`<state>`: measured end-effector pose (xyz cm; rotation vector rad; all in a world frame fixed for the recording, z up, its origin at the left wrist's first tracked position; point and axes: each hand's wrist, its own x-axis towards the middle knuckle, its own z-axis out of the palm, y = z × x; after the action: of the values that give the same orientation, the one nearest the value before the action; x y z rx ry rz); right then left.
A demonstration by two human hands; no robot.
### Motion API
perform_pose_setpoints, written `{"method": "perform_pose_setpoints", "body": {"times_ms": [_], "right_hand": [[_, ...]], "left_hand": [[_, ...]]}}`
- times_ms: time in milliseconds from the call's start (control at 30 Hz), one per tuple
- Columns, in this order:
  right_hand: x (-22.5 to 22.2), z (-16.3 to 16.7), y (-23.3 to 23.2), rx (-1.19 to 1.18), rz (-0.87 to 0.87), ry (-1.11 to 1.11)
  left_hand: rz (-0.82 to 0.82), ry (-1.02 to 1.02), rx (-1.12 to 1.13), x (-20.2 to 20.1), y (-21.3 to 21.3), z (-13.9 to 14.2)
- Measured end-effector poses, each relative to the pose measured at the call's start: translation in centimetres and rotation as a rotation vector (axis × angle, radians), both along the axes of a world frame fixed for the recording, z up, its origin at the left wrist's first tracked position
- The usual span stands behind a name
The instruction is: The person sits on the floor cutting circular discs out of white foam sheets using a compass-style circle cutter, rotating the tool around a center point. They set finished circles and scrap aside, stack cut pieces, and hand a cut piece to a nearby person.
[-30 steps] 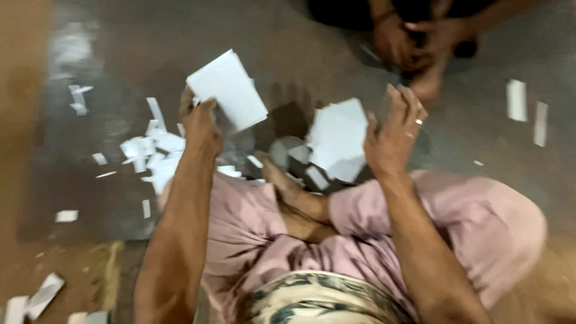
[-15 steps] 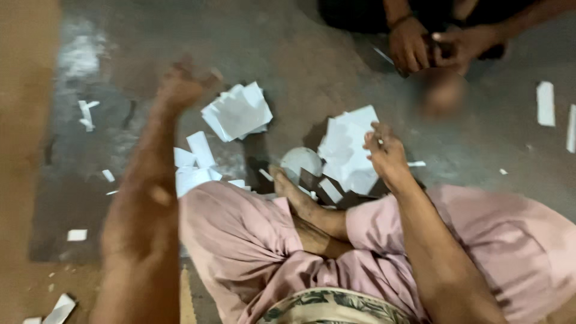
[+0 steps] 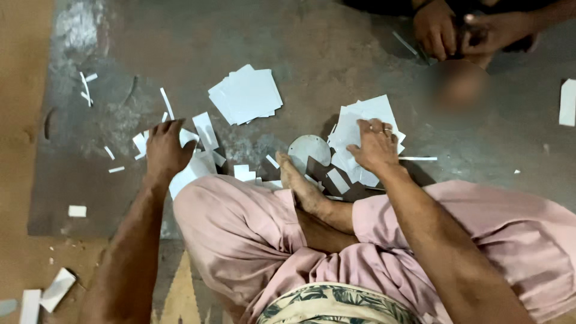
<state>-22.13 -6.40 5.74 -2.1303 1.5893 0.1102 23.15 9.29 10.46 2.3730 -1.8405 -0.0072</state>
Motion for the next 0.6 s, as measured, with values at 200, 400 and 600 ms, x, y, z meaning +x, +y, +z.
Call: {"method": "perform_pose_setpoints", "body": {"times_ms": [200,400,600], "right_hand": [[5.6,-3.1,-2.5,0.044,-0.056,-0.730],[15.8,-4.5,-5.1,0.156,-0.051,-0.971],[21.0,-3.5,-5.5,0.136,-0.121,-0.601]], "left_hand": [[0.107,0.460,0.104,-1.3,-8.6,-3.6],[0.270,0.460,0.265,-3.5,-12.5,-7.1],[0.236,0.496,0.212,-2.9,-11.6,-8.5]]}}
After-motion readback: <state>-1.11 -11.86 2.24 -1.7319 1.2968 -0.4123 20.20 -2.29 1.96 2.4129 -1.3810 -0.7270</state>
